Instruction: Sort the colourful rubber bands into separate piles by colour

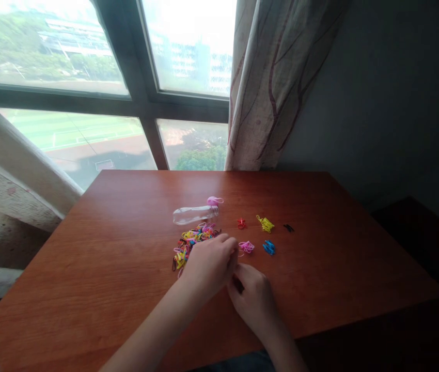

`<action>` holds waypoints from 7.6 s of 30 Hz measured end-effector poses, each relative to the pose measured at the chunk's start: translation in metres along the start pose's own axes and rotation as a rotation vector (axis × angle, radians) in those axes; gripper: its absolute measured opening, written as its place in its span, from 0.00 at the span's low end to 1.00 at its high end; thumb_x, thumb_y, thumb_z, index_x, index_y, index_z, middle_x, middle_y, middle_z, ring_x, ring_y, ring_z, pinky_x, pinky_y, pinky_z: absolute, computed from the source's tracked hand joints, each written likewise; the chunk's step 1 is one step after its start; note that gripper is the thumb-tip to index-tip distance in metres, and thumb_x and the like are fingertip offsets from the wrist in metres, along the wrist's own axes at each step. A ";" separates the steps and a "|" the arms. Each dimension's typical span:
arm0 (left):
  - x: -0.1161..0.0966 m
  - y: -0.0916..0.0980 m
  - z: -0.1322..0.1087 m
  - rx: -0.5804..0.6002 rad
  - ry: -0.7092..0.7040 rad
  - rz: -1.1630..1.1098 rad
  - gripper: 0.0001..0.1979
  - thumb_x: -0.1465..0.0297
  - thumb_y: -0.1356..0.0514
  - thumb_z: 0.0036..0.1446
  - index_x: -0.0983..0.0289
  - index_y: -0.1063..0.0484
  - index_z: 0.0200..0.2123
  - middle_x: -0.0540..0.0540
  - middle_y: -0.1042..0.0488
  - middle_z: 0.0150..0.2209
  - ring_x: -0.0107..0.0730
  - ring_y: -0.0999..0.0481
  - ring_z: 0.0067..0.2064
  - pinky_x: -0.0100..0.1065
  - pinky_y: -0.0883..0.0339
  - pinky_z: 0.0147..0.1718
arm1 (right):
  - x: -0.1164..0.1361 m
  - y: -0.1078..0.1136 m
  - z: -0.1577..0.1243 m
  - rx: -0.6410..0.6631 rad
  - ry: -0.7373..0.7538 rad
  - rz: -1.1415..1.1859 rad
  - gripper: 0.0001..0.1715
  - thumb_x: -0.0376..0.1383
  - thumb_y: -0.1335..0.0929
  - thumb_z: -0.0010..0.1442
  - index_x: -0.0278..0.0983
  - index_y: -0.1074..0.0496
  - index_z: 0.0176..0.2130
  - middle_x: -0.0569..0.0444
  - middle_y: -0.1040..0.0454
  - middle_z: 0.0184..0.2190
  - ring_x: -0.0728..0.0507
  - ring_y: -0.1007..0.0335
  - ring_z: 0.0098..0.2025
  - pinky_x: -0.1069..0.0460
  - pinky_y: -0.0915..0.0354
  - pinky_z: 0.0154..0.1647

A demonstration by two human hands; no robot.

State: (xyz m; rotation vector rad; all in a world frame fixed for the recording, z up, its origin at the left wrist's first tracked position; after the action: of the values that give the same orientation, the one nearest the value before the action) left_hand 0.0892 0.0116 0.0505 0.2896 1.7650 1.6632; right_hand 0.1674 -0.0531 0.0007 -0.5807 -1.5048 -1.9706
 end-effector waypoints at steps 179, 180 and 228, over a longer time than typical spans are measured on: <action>0.025 -0.027 -0.077 -0.109 0.092 0.202 0.09 0.69 0.46 0.67 0.58 0.26 0.38 0.50 0.23 0.31 0.35 0.23 0.29 0.32 0.42 0.25 | -0.004 0.014 -0.001 -0.046 0.026 0.098 0.09 0.32 0.36 0.65 0.39 0.25 0.39 0.53 0.21 0.32 0.45 0.25 0.32 0.53 0.32 0.35; 0.025 -0.027 -0.077 -0.108 0.091 0.197 0.08 0.70 0.46 0.67 0.58 0.26 0.38 0.50 0.23 0.31 0.35 0.23 0.29 0.32 0.41 0.25 | -0.004 0.014 -0.001 -0.049 0.030 0.100 0.09 0.32 0.36 0.65 0.39 0.25 0.39 0.53 0.21 0.32 0.45 0.25 0.32 0.53 0.32 0.35; 0.054 0.019 -0.043 -0.219 0.038 -0.220 0.08 0.67 0.44 0.63 0.59 0.25 0.38 0.52 0.20 0.36 0.32 0.21 0.35 0.29 0.32 0.34 | -0.004 0.008 0.000 0.017 -0.005 0.066 0.09 0.31 0.36 0.65 0.40 0.26 0.37 0.54 0.22 0.32 0.45 0.27 0.34 0.53 0.38 0.38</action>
State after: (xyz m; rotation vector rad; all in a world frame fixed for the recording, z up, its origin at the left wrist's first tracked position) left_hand 0.0176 0.0127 0.0488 -0.0349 1.5615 1.6911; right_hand 0.1758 -0.0542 0.0034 -0.6203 -1.4849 -1.9058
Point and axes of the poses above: each hand's wrist, its own z-axis towards the middle knuckle, its own y-axis out of the back of the hand, x = y × z, the point moved 8 cm from there along z, towards the middle knuckle
